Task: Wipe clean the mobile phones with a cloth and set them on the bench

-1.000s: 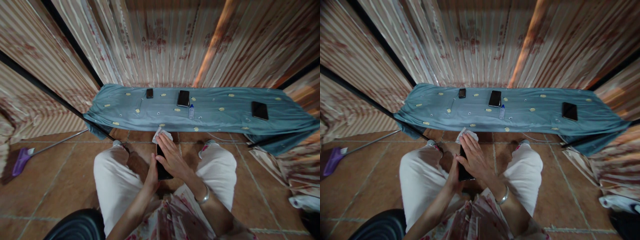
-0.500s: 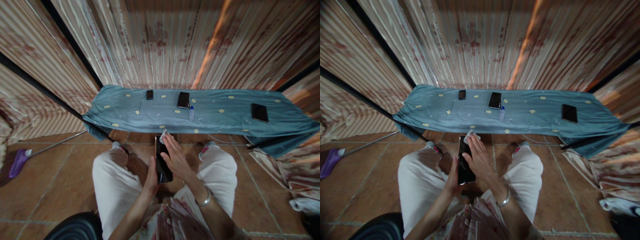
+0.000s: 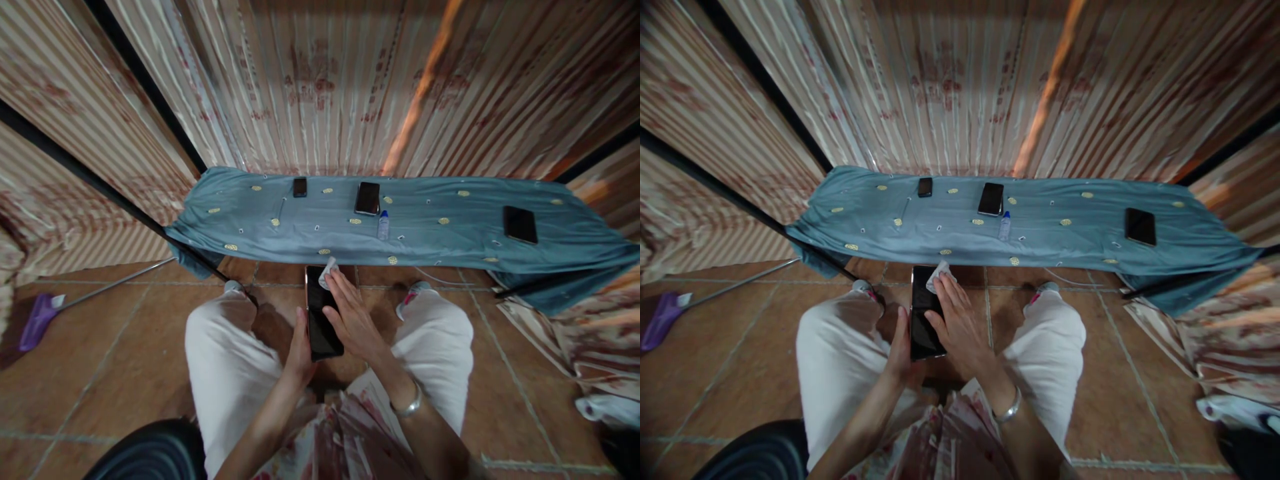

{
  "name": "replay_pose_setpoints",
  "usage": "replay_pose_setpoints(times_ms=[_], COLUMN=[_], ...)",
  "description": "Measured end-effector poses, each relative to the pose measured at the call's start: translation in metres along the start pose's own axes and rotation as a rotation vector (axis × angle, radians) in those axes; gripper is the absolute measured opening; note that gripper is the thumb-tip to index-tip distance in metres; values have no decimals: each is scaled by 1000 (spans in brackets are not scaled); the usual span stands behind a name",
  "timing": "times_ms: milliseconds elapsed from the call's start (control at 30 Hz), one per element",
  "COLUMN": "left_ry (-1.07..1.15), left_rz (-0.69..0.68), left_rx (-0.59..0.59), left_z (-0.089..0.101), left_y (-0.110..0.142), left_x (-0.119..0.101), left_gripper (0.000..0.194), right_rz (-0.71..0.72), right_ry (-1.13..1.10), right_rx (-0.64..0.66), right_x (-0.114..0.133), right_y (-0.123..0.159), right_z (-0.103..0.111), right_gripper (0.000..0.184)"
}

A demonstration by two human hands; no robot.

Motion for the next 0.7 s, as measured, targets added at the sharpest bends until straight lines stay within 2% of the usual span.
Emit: replay_pose_setpoints(times_ms=[100,200,267,467,567,700], left_ry=[-8,-41,-53,-68,-72,-61], left_rz=[-44,-125,-140,-28,-73,-143], left_rx=[8,-35,-61,-24,-43,-29], left_z=[-4,-5,-5,-2,-3,-8], left_y=[1,2,2,0,-1,-3], left_x=[-10,-18,-16,4,0,-15], left_gripper=[53,54,53,49,48,49], right_rz=[29,87,114,79,91,149], right_ry=[-18,-32,-33,5,-2,-33], right_rx=[27,59,57,24,41,68], right_x=[12,23,27,16,17,31], right_y=[11,18,16,-11,-15,-6], right_z=[-4,-6,-7,-4,-5,-8], right_gripper=[59,61,61,58,59,60])
Point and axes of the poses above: each hand's wrist, its own y-axis away from the middle knuckle, its own z-axis out of the back of the hand, x = y × z, the point moved 3 cm from there along -y, towards the middle knuckle, and after that the axes turned 9 degrees about z, right-handed, at the moved point
